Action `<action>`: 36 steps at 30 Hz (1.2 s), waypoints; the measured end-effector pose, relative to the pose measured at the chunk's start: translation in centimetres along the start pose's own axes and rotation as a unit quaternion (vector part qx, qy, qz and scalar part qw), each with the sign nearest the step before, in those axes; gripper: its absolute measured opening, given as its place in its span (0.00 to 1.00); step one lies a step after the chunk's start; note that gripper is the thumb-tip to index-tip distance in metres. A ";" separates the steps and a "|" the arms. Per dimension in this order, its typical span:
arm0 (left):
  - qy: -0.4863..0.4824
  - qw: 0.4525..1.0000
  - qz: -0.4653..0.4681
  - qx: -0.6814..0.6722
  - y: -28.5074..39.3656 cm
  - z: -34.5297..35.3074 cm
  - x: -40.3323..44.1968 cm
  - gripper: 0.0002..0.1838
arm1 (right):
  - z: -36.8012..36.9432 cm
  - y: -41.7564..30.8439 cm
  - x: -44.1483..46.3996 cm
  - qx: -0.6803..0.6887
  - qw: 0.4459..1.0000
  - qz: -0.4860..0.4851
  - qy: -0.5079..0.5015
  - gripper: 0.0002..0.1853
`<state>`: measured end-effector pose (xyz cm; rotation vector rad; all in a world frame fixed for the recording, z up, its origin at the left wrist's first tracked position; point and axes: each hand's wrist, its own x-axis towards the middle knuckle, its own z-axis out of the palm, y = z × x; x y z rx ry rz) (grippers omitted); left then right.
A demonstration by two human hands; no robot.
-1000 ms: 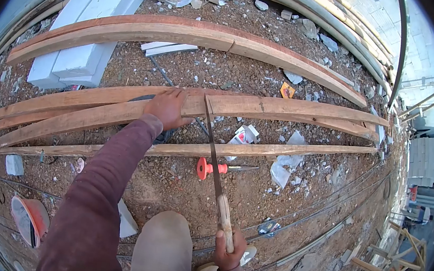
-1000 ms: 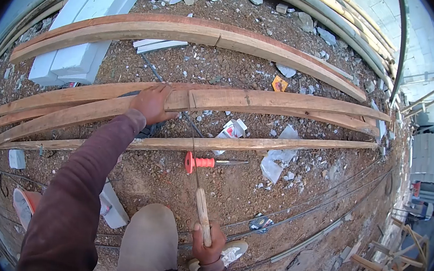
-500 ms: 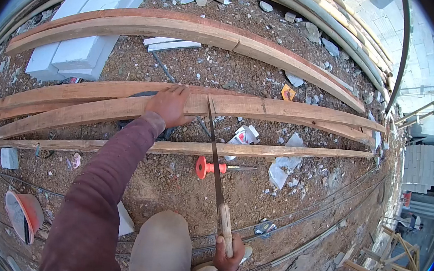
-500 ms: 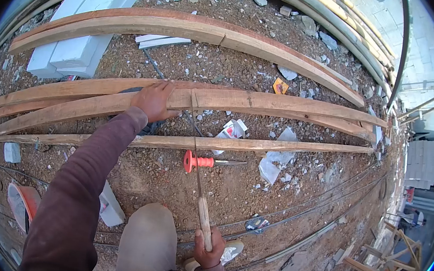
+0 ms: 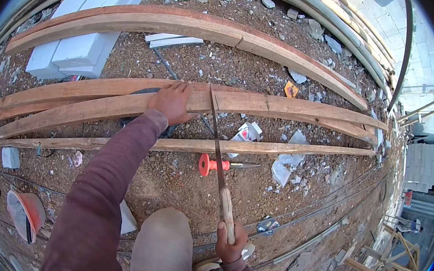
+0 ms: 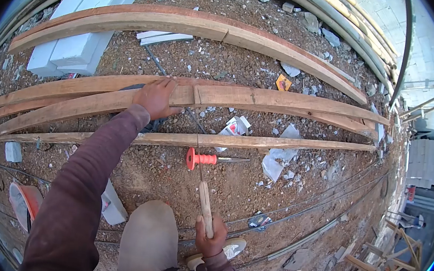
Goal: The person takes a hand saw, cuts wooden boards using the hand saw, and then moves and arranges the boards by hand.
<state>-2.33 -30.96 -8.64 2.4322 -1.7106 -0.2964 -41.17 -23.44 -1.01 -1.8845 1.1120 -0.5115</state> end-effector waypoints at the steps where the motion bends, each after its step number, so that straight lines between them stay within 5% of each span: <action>1: 0.011 1.000 -0.002 -0.001 0.1 -0.2 0.4 0.50 | 1.8 -0.6 3.9 0.023 1.000 -0.007 0.017 0.10; 3: -0.003 1.000 -0.013 -0.008 0.5 -0.9 0.6 0.50 | 4.8 -2.0 11.4 0.053 0.996 -0.063 0.032 0.10; 6: -0.002 1.000 -0.008 -0.011 0.3 -0.9 0.3 0.50 | 3.8 -2.9 10.7 0.074 0.997 -0.026 0.010 0.10; 10: 0.007 1.000 0.006 -0.002 -0.1 -0.2 0.4 0.49 | -1.1 -0.3 -2.4 0.025 1.000 -0.002 0.008 0.09; 17: -0.035 0.999 -0.021 -0.001 0.3 -1.5 0.6 0.48 | 5.1 -2.1 12.7 0.057 0.996 -0.064 0.032 0.14; 20: -0.023 1.000 -0.011 -0.006 0.5 -0.8 0.1 0.48 | 2.5 -0.9 6.5 0.055 0.998 0.022 0.001 0.11; 25: 0.013 1.000 0.004 -0.007 0.2 -0.4 0.2 0.48 | -1.5 -1.3 -2.8 0.031 0.999 0.019 0.013 0.07; 29: -0.004 1.000 -0.014 -0.007 0.6 -0.9 0.4 0.48 | 4.5 -1.0 10.5 0.033 0.998 -0.057 0.014 0.08; 31: -0.009 1.000 -0.013 -0.012 0.3 -0.8 0.4 0.48 | 4.6 -1.4 10.4 0.092 0.996 -0.004 0.005 0.08; 33: 0.005 1.000 -0.004 -0.007 0.4 -0.4 -0.2 0.48 | 2.8 -0.5 7.0 0.104 0.992 0.070 -0.012 0.08; 36: 0.001 1.000 -0.005 -0.005 0.4 -0.5 0.3 0.50 | -1.0 1.0 -2.8 0.064 0.996 0.059 0.014 0.08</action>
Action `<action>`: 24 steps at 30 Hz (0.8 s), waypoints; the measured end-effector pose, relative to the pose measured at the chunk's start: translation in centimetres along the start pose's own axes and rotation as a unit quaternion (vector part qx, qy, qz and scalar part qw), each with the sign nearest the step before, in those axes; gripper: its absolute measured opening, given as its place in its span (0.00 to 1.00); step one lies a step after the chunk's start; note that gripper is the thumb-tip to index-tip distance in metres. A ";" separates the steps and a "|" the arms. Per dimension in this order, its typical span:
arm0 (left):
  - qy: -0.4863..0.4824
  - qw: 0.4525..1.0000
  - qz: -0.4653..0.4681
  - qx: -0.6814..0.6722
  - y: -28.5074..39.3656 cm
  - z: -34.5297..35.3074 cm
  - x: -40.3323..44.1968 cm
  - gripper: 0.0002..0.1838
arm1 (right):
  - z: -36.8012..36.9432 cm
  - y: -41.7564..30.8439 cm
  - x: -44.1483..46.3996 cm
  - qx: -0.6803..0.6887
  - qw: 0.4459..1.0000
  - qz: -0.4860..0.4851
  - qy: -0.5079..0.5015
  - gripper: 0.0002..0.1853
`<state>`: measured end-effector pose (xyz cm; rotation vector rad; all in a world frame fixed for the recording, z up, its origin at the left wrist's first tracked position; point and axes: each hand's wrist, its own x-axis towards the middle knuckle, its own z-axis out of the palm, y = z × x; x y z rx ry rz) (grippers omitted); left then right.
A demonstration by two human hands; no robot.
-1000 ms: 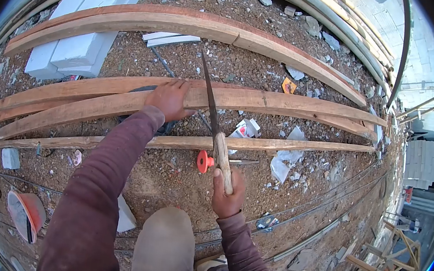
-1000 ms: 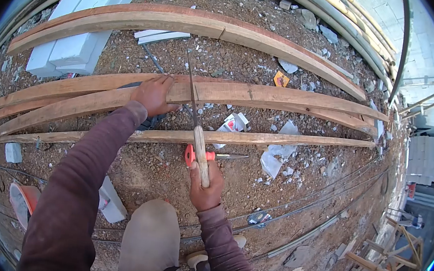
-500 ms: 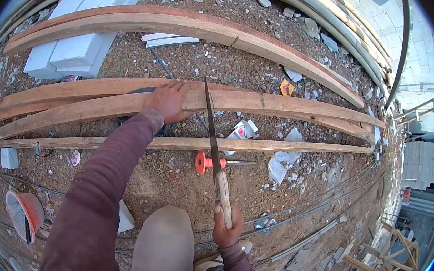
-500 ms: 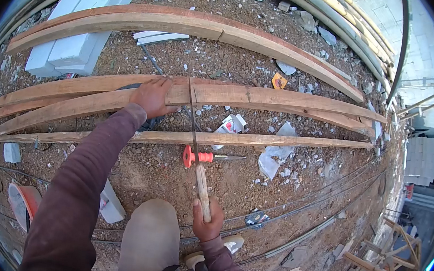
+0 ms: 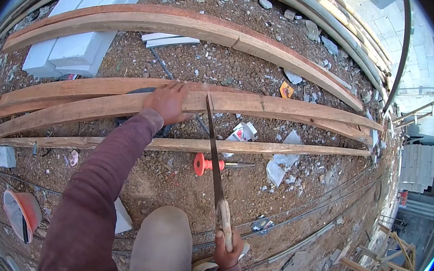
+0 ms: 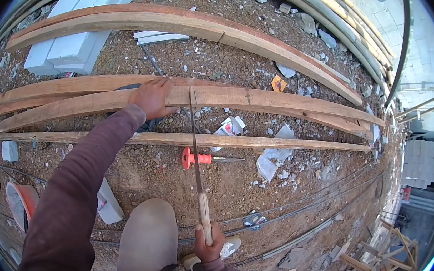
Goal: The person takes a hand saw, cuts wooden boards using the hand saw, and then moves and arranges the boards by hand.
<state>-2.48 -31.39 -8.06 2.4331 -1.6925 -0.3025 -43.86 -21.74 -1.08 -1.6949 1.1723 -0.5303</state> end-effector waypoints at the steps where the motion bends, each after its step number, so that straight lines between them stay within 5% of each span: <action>1: -0.011 1.000 -0.003 0.002 -0.1 -0.1 0.1 0.50 | 0.0 -0.4 0.4 -0.015 0.999 -0.030 -0.004 0.10; 6: -0.002 1.000 -0.007 -0.003 0.2 -0.2 0.2 0.49 | 6.1 -2.2 13.5 -0.003 0.998 -0.062 -0.014 0.09; 9: -0.003 1.000 0.003 0.005 -0.4 -0.1 0.2 0.48 | 5.7 -2.0 12.6 0.037 0.998 -0.055 -0.017 0.09; 13: -0.003 1.000 0.007 0.007 -0.3 0.2 0.0 0.48 | -0.2 0.3 -0.2 -0.012 1.000 -0.003 -0.011 0.12; 16: 0.005 1.000 0.004 0.008 -0.3 0.6 0.0 0.48 | 1.7 -0.1 2.2 0.011 1.000 0.026 -0.002 0.08; 20: -0.029 1.000 -0.004 0.003 0.1 -0.6 0.1 0.46 | 7.5 -3.9 14.8 0.013 0.995 -0.096 0.001 0.14; 24: -0.023 1.000 0.003 0.003 -0.1 -0.1 -0.1 0.47 | 3.0 0.8 5.5 -0.009 1.000 -0.005 -0.010 0.09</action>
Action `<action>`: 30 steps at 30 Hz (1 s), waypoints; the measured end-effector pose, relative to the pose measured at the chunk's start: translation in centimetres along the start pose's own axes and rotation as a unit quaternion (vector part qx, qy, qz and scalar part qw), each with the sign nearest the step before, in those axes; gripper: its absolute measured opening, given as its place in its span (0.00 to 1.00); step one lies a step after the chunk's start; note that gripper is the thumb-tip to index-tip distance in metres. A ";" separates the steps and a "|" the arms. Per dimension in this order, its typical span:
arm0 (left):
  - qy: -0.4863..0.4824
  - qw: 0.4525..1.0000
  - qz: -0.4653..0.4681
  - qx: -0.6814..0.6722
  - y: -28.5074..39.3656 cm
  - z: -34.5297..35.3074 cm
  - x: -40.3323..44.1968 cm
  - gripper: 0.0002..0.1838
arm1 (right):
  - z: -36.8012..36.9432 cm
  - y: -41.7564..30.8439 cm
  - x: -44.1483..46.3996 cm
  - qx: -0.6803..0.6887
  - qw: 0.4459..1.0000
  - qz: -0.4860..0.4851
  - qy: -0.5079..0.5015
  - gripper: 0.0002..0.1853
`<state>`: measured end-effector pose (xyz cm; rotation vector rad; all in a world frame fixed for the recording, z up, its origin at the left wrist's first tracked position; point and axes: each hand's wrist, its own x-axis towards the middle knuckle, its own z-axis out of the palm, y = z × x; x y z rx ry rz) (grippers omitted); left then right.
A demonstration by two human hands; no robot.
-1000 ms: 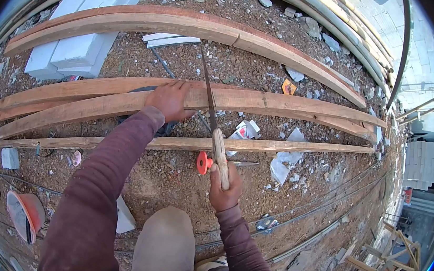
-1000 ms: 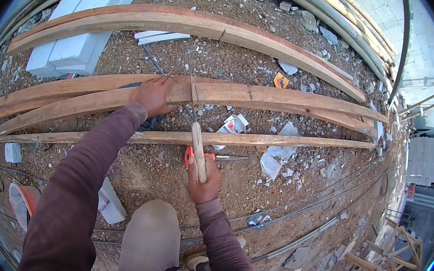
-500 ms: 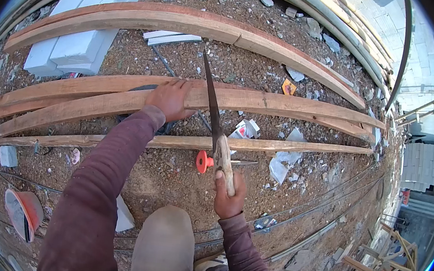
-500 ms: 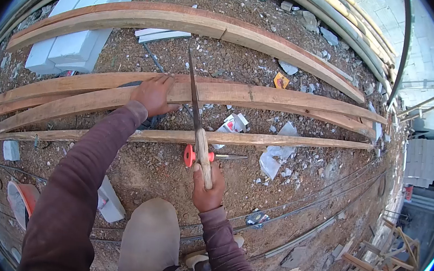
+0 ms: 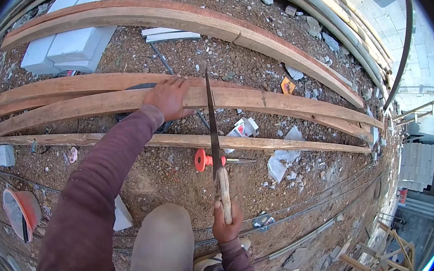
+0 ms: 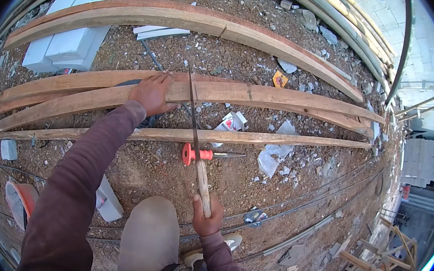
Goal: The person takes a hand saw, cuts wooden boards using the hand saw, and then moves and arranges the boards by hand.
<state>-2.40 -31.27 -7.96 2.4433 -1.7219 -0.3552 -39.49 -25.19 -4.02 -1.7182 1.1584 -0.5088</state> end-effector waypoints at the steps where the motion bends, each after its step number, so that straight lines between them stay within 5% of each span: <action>1: 0.005 1.000 0.000 0.002 -0.1 0.2 0.1 0.47 | -1.6 0.1 -3.3 -0.026 1.000 0.012 -0.005 0.08; 4: 0.033 0.999 0.004 0.001 -0.3 0.7 0.0 0.47 | -2.7 -0.9 -5.4 -0.013 1.000 0.019 -0.013 0.09; 9: -0.001 1.000 -0.008 0.002 0.1 -0.3 0.2 0.48 | 4.0 -2.5 9.4 -0.018 0.994 -0.105 0.001 0.07; 12: 0.004 1.000 -0.004 0.006 -0.1 0.1 -0.3 0.48 | 1.7 -1.2 3.9 0.026 1.000 -0.012 0.000 0.11; 17: 0.012 1.000 -0.006 0.003 -0.1 0.5 -0.1 0.49 | -2.0 -0.6 -5.8 0.005 1.000 -0.016 0.014 0.10; 21: 0.023 1.000 -0.010 0.005 0.3 0.2 0.2 0.50 | 3.7 -1.0 7.4 -0.005 0.996 -0.093 0.004 0.09; 24: 0.011 1.000 -0.006 0.021 -0.2 0.2 0.0 0.49 | 3.1 -3.0 7.5 0.069 0.997 -0.039 -0.020 0.08; 30: -0.003 1.000 -0.013 0.013 -0.1 0.3 -0.1 0.48 | -2.3 1.0 -6.6 0.001 1.000 0.025 -0.006 0.07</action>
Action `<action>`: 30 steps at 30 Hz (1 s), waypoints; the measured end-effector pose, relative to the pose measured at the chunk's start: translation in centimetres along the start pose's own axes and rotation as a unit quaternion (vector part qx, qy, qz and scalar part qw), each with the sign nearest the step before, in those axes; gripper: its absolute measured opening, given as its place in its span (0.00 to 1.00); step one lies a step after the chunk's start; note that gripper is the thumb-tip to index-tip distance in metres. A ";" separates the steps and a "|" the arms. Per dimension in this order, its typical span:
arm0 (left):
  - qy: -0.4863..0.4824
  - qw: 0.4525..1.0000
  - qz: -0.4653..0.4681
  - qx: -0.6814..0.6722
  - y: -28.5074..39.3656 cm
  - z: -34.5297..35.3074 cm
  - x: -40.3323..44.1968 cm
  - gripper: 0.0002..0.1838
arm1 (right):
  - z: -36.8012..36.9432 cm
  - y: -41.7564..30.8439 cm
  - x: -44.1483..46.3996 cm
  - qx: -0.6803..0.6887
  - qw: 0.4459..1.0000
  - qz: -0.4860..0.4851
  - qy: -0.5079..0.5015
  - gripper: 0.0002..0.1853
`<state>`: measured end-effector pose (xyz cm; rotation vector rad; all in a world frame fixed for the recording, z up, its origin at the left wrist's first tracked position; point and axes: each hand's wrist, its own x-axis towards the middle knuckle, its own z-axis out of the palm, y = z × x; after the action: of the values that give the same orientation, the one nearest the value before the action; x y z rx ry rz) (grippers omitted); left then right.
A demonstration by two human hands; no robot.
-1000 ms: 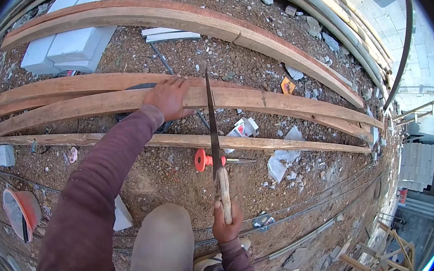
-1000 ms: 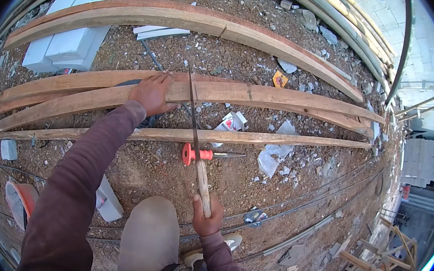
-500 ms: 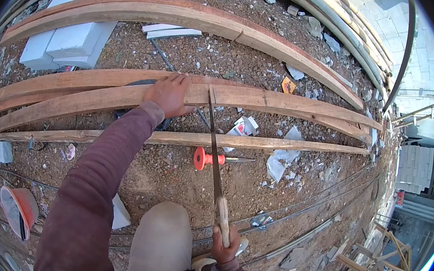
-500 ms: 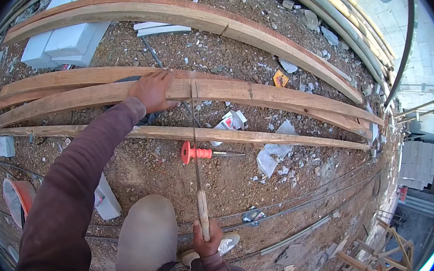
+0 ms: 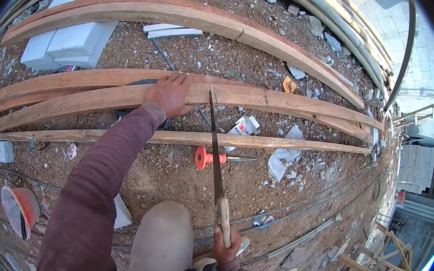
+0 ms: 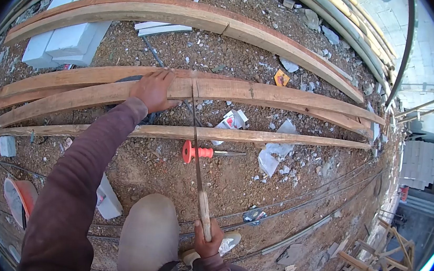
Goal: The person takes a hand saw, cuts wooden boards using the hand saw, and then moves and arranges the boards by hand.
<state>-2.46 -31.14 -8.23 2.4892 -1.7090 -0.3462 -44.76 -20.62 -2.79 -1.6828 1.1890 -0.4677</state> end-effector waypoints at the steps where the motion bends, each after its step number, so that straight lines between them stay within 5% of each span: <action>1: 0.002 1.000 0.002 0.003 0.2 -0.2 0.1 0.48 | 1.2 -1.1 2.8 0.004 1.000 -0.006 0.008 0.07; 4: 0.041 0.999 0.012 -0.011 0.1 0.2 0.0 0.47 | 5.8 -3.3 14.0 0.049 0.997 -0.065 0.016 0.08; 7: 0.002 1.000 0.001 -0.012 0.1 -0.4 0.2 0.49 | 5.3 -3.7 14.3 0.100 0.993 -0.057 -0.020 0.09; 11: 0.021 1.000 0.012 0.005 -0.1 0.3 0.1 0.49 | 0.6 -0.1 1.1 0.019 1.000 -0.004 0.012 0.08; 14: 0.015 1.000 0.007 0.007 0.1 0.4 -0.4 0.50 | 1.0 0.7 1.2 -0.029 0.998 -0.061 0.009 0.08; 18: 0.024 1.000 -0.008 -0.006 0.5 -0.1 0.2 0.49 | 6.2 -4.1 15.4 0.048 0.996 -0.075 -0.007 0.09; 25: 0.036 0.999 0.018 -0.001 0.1 0.3 0.1 0.50 | 0.0 1.0 -0.6 -0.021 0.999 -0.026 0.022 0.08; 30: 0.009 1.000 0.003 0.002 0.6 -0.5 0.2 0.49 | 5.4 -1.9 12.2 -0.015 0.997 -0.077 -0.007 0.09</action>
<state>-2.81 -31.54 -7.62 2.4814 -1.7111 -0.3198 -34.33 -28.47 -6.12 -1.8094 1.0649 -0.5352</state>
